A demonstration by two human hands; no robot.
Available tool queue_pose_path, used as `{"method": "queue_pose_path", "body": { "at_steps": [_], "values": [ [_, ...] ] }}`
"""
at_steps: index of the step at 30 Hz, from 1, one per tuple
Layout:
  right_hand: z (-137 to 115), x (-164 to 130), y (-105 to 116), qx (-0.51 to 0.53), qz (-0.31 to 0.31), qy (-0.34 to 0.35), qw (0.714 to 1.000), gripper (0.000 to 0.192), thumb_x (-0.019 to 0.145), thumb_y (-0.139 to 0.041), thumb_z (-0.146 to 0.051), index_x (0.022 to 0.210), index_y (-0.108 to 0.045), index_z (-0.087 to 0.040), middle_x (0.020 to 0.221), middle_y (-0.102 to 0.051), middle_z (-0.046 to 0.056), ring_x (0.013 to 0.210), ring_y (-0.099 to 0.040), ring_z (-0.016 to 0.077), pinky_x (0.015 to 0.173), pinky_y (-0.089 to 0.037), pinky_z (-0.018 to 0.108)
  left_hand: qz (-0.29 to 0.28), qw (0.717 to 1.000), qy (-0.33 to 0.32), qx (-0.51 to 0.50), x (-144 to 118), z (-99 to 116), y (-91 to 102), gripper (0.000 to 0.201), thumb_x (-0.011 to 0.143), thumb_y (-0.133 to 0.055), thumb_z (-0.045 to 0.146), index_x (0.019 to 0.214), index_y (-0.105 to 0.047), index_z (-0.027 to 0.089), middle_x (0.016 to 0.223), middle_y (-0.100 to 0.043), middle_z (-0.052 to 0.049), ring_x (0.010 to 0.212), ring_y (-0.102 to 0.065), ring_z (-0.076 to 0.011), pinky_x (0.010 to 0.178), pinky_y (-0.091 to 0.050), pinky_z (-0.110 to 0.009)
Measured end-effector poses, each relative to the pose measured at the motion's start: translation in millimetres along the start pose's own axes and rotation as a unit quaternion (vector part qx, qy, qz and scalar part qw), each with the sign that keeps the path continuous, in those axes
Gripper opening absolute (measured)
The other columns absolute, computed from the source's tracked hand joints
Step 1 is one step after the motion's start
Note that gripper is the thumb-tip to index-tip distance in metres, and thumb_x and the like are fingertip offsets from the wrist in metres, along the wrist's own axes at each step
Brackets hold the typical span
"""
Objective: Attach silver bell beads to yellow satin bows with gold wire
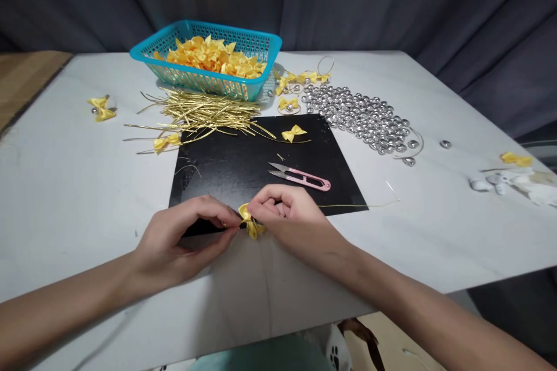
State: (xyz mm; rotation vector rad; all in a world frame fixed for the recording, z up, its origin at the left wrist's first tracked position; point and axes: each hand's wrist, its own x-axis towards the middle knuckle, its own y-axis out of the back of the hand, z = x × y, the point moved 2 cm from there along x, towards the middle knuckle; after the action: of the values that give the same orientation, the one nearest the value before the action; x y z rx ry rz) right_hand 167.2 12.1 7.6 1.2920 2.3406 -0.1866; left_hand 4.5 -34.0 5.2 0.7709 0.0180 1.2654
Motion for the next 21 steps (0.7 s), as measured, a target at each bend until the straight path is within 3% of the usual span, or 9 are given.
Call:
{"method": "queue_pose_path", "body": {
  "at_steps": [16,21],
  "values": [
    [1.2,1.6,1.9,-0.005,0.029,0.005,1.000,0.033,0.070,-0.066,-0.045,0.071,-0.055,-0.014,0.059,-0.048,-0.003,0.052,-0.039,0.0048,0.045,-0.027,0.017,-0.035,0.999,0.020,-0.006,1.1,0.0,-0.3,0.018,0.078,-0.054,0.003,0.088,-0.055,0.018,0.077,-0.065,0.002,0.065,-0.056,-0.0064,0.059,-0.045,-0.015],
    [-1.2,0.6,2.5,-0.005,0.044,0.022,0.999,0.031,0.070,-0.066,-0.043,0.070,-0.056,-0.013,0.060,-0.047,-0.003,0.054,-0.039,0.0048,0.047,-0.028,0.016,-0.019,1.000,0.022,-0.006,0.8,-1.0,-0.5,0.022,0.076,-0.057,0.002,0.091,-0.054,0.018,0.079,-0.065,0.003,0.066,-0.057,-0.0044,0.061,-0.046,-0.011]
  ]
}}
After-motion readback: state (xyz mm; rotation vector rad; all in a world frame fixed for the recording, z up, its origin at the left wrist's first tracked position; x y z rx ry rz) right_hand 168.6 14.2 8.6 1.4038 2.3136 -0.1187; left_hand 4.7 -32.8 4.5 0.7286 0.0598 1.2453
